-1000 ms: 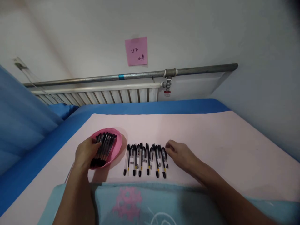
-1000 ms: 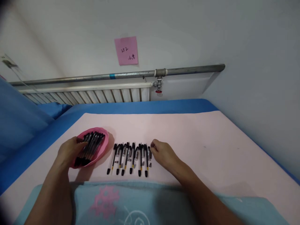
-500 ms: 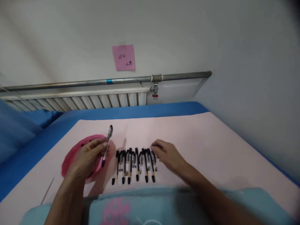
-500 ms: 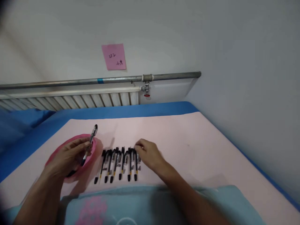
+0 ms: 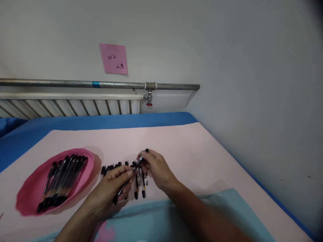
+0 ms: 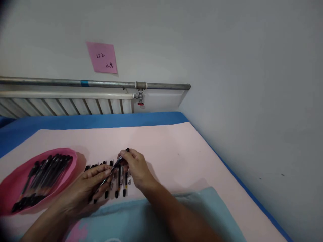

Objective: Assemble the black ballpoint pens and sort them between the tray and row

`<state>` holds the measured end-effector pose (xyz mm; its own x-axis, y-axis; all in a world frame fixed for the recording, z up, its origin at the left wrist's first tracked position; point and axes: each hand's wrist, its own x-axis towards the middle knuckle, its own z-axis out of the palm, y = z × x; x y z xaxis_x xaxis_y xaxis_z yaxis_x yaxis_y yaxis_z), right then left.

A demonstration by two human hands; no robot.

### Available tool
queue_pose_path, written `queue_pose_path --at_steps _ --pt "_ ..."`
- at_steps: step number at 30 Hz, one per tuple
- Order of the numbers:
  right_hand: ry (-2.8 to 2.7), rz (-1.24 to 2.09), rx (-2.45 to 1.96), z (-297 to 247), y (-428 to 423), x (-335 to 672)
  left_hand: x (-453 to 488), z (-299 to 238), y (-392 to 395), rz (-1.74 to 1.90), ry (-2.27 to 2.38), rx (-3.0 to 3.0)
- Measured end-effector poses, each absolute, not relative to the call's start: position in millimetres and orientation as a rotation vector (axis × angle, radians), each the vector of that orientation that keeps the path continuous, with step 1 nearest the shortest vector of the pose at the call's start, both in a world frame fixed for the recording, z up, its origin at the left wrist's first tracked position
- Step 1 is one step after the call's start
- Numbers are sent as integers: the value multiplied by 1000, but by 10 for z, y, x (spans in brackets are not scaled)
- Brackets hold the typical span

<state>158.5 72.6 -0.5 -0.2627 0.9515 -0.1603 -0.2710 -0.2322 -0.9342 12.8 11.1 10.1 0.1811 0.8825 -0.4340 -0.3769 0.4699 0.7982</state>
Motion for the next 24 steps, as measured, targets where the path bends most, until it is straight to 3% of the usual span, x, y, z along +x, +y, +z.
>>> queue_pose_path --at_steps 6,10,16,24 --pt "-759 1691 -850 100 858 1743 34 40 183 1125 1018 523" --pt "-1088 1874 -1054 154 702 1663 33 35 229 1228 918 416" --pt "-1587 1775 -1009 124 428 1439 114 51 210 1316 805 339" --pt "-1358 2302 -849 167 492 1543 -194 100 298 1418 804 416"
